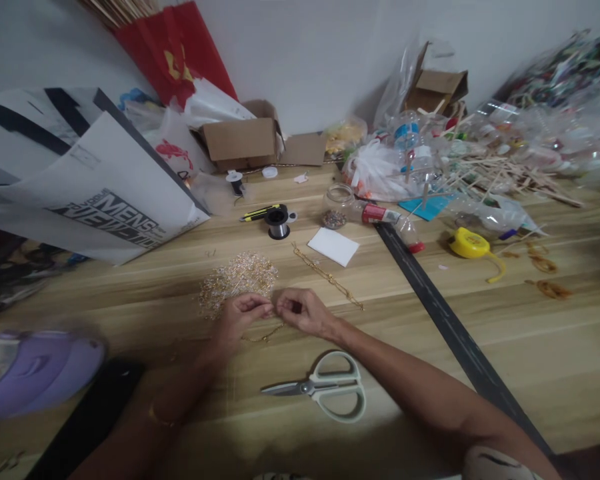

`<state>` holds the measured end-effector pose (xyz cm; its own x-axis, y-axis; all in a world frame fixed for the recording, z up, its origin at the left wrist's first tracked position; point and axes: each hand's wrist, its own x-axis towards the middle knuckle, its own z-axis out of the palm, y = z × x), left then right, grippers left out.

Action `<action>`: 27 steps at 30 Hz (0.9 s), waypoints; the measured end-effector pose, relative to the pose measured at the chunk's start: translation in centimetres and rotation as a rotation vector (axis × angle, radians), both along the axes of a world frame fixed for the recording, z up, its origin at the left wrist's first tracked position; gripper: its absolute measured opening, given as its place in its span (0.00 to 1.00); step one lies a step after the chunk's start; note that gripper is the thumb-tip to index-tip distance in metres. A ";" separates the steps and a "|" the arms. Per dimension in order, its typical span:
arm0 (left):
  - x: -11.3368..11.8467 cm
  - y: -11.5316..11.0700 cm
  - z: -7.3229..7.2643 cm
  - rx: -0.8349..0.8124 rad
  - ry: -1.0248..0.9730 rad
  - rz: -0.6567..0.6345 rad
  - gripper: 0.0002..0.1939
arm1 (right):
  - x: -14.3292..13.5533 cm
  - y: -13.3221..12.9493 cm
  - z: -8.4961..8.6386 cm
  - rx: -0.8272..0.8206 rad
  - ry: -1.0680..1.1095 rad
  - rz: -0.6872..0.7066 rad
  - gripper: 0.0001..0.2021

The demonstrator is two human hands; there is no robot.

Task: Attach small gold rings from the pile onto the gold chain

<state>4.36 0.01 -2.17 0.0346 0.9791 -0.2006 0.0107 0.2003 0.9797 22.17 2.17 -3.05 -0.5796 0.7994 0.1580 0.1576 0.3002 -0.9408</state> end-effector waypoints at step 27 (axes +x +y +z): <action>0.2 -0.1 -0.2 0.027 0.024 -0.001 0.07 | -0.1 0.0 0.2 0.135 -0.048 0.003 0.05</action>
